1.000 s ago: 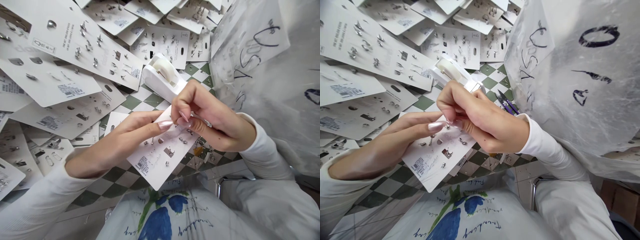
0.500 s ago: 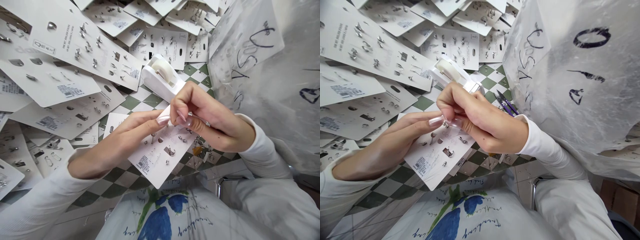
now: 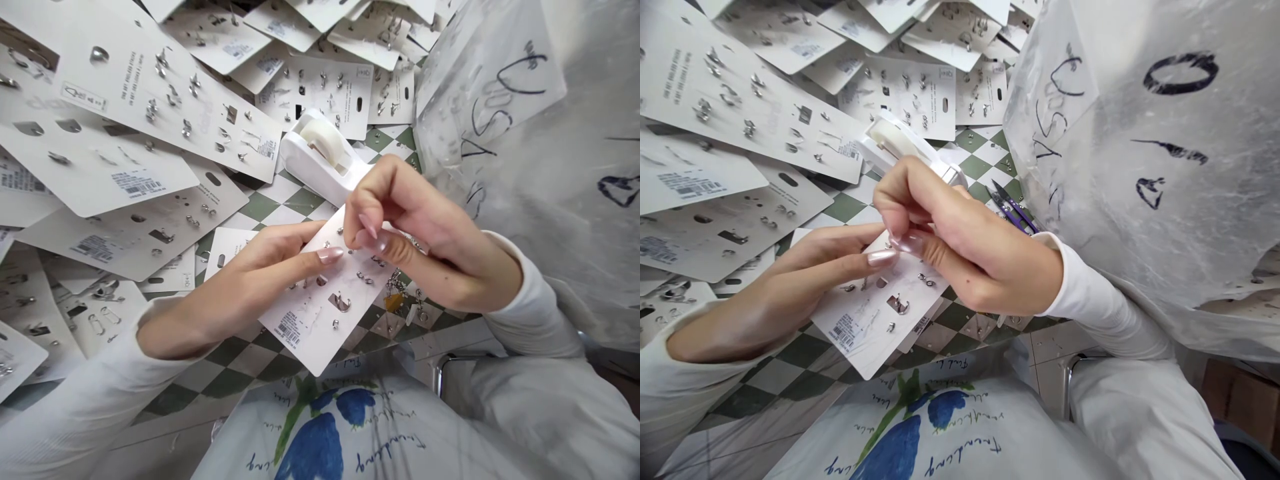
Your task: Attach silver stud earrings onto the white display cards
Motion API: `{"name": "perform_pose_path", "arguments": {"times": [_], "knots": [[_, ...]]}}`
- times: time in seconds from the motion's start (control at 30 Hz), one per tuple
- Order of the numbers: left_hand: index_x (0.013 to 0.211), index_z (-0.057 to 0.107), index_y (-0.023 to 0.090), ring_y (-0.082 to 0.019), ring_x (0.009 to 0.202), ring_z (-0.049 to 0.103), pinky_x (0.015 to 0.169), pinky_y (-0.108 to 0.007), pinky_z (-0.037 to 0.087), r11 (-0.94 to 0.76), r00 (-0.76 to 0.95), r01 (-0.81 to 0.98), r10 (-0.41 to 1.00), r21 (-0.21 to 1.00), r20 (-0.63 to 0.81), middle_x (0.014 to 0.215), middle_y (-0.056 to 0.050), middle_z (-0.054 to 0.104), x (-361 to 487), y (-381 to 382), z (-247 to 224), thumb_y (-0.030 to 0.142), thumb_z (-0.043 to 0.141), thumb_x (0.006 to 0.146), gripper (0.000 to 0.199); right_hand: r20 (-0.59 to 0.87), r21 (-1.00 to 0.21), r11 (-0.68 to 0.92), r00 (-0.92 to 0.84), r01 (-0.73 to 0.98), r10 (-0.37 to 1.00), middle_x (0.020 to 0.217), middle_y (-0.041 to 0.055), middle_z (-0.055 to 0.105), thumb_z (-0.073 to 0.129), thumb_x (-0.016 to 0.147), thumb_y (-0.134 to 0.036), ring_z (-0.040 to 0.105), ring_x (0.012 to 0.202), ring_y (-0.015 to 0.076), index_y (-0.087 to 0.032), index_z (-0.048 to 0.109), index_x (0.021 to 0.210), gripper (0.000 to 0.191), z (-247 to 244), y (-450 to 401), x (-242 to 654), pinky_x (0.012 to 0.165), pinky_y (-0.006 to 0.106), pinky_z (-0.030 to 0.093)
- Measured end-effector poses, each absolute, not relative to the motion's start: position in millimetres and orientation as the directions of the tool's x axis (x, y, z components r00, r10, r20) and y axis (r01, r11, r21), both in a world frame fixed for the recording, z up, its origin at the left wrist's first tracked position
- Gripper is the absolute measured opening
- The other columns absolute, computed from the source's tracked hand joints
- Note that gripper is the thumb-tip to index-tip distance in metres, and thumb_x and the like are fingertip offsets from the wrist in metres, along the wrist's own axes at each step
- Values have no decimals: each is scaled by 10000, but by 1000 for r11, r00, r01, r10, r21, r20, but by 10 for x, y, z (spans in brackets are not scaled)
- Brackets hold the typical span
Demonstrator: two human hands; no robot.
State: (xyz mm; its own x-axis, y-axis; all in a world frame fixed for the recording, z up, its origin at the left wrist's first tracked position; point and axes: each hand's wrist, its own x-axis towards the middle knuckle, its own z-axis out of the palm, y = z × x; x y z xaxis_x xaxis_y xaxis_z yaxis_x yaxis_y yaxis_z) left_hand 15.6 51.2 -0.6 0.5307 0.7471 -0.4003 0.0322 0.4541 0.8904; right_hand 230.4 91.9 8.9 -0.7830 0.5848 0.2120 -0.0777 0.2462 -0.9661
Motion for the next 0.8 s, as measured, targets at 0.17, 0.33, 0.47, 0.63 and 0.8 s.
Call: {"name": "perform_pose_path", "arguments": {"times": [0.17,0.33,0.47,0.63,0.8], "knots": [[1013,782,249,-107,523,525,442,-192,404,410,479,88,781,908,-400,721,10,647,100,496,-109,448,568,1009,292,173,-945,325,-809,24,562,919,20,375,402,964,-17,384,789,151,-220,345,956,212,121,888,2301,658,270,399],[1030,784,245,-134,624,610,525,-208,473,401,470,94,789,911,-395,780,5,676,82,490,-140,440,560,1015,298,186,-919,388,-802,62,567,922,19,383,384,972,-28,388,786,147,-214,362,979,188,98,879,2307,672,272,400],[1054,783,299,-142,851,656,718,-189,524,337,569,-13,776,941,-270,895,33,704,131,525,-29,263,639,983,164,217,-893,446,-804,66,554,908,15,381,396,971,-30,385,777,147,-211,366,980,184,81,889,2305,672,273,380],[991,783,262,-121,725,613,599,-176,502,382,581,-6,753,924,-308,840,31,686,193,562,48,159,776,869,160,208,-891,447,-805,79,556,896,15,412,390,984,-32,409,777,152,-214,369,991,183,72,889,2298,701,286,398],[853,767,244,-148,835,641,716,-175,537,279,543,61,796,958,-267,703,32,607,227,544,20,201,779,887,56,202,-867,485,-812,111,548,895,9,471,439,948,-31,424,743,144,-220,372,983,203,106,889,2313,683,287,395]]}}
